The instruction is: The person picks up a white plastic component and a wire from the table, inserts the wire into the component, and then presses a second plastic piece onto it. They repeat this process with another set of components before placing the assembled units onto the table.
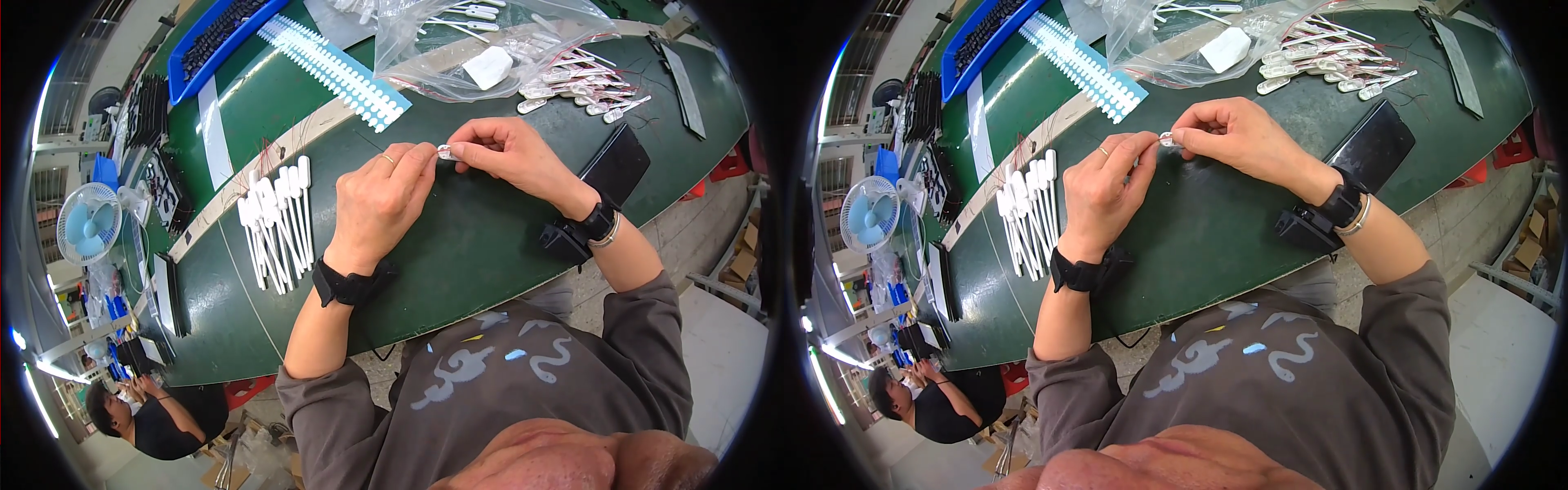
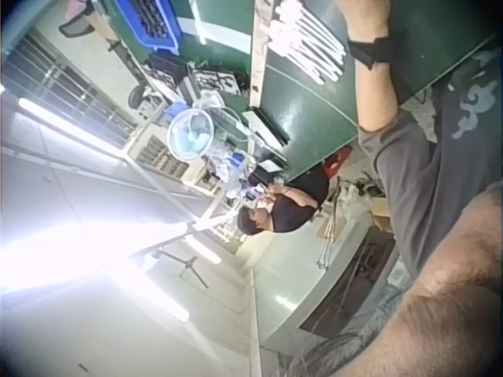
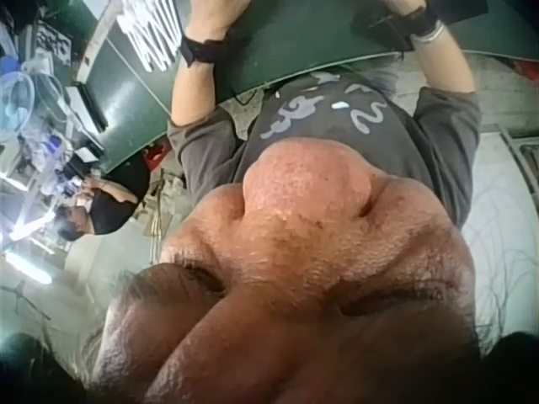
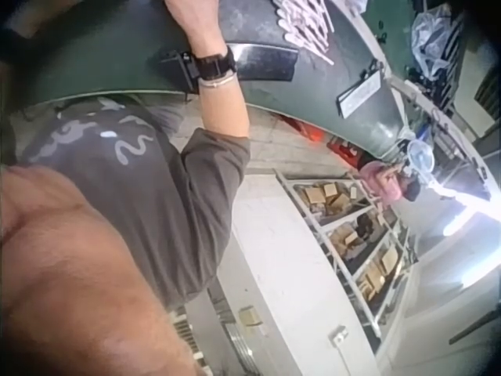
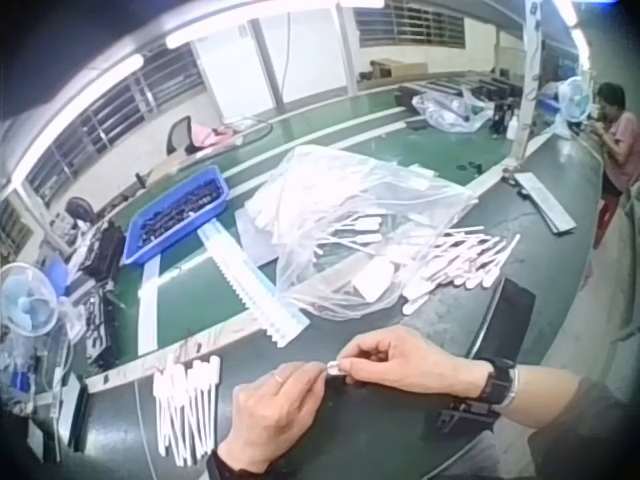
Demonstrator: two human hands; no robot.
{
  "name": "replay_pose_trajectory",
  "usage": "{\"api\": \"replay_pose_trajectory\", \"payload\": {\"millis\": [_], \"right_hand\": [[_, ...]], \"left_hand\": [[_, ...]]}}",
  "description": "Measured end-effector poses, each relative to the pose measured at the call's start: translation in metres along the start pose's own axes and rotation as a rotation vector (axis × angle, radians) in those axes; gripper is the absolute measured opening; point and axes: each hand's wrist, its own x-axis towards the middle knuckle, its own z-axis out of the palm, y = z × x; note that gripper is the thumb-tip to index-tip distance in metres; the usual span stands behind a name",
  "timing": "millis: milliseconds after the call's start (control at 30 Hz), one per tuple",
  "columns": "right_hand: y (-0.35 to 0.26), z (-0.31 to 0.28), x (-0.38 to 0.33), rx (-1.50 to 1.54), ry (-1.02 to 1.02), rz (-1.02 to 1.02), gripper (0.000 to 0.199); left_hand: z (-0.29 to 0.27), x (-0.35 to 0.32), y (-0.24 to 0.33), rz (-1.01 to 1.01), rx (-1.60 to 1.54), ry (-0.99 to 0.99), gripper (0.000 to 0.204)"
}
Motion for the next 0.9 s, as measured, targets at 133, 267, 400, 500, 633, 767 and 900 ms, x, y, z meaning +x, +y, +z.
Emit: {"api": "replay_pose_trajectory", "payload": {"millis": [133, 267, 400, 500, 633, 767, 900], "right_hand": [[0.002, 0.0, 0.001, 0.014, -0.009, -0.006, 0.02], [0.004, 0.0, 0.001, 0.023, -0.012, -0.015, 0.02], [-0.001, -0.001, 0.0, 0.045, -0.015, 0.006, 0.019], [-0.008, -0.003, 0.0, 0.053, 0.006, 0.034, 0.019], [-0.008, -0.01, -0.001, 0.143, 0.069, 0.049, 0.018], [-0.013, -0.011, -0.002, 0.246, 0.133, 0.08, 0.019], [-0.013, -0.012, -0.006, 0.264, 0.224, 0.019, 0.02]], "left_hand": [[0.0, 0.0, 0.001, 0.002, -0.001, -0.004, 0.015], [0.0, 0.0, 0.001, 0.007, 0.004, 0.0, 0.016], [0.003, -0.003, -0.004, 0.046, 0.001, 0.01, 0.02], [0.005, -0.004, -0.007, -0.13, -0.16, 0.041, 0.033], [-0.007, 0.007, 0.005, -0.357, -0.305, 0.083, 0.046], [-0.009, 0.008, 0.002, -0.259, -0.246, 0.251, 0.053], [-0.015, 0.017, 0.013, -0.495, -0.541, 0.49, 0.039]]}}
